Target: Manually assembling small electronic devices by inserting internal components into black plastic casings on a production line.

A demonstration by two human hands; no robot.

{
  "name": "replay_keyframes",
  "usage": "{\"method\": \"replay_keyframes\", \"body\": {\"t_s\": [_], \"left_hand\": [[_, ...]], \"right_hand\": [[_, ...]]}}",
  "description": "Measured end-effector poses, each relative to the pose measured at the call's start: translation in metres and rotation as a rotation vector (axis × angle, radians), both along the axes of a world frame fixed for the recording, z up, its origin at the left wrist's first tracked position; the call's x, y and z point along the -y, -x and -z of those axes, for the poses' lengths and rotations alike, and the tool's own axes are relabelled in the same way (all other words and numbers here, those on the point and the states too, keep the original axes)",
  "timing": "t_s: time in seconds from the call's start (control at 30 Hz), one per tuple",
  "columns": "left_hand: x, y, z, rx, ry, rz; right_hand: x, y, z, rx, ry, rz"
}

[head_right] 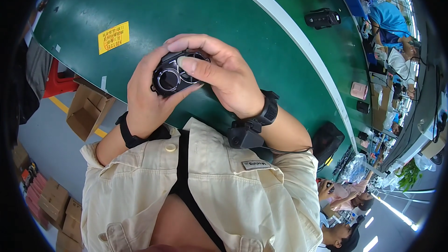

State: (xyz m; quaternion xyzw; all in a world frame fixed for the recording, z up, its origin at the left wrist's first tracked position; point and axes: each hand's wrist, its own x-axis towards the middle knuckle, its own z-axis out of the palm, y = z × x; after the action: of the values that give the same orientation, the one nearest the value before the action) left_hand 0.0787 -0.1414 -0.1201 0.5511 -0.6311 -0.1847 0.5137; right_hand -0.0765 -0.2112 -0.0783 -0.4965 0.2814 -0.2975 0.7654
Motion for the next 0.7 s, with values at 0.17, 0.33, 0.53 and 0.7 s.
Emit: {"method": "replay_keyframes", "body": {"t_s": [0.17,0.33,0.53,0.7], "left_hand": [[-0.001,0.001,0.001,-0.008,-0.008,-0.012],[-0.004,0.003,0.001,0.023,-0.001,-0.041],[-0.005,0.003,-0.001,0.094,0.007,-0.052],[-0.011,-0.002,-0.001,0.071,-0.029,0.079]], "right_hand": [[-0.007,-0.008,0.0,-0.006,-0.037,-0.005],[-0.014,-0.013,0.002,0.029,-0.057,0.064],[-0.009,-0.011,0.002,0.142,-0.226,0.039],[-0.006,-0.008,0.01,0.196,-0.196,0.01]]}}
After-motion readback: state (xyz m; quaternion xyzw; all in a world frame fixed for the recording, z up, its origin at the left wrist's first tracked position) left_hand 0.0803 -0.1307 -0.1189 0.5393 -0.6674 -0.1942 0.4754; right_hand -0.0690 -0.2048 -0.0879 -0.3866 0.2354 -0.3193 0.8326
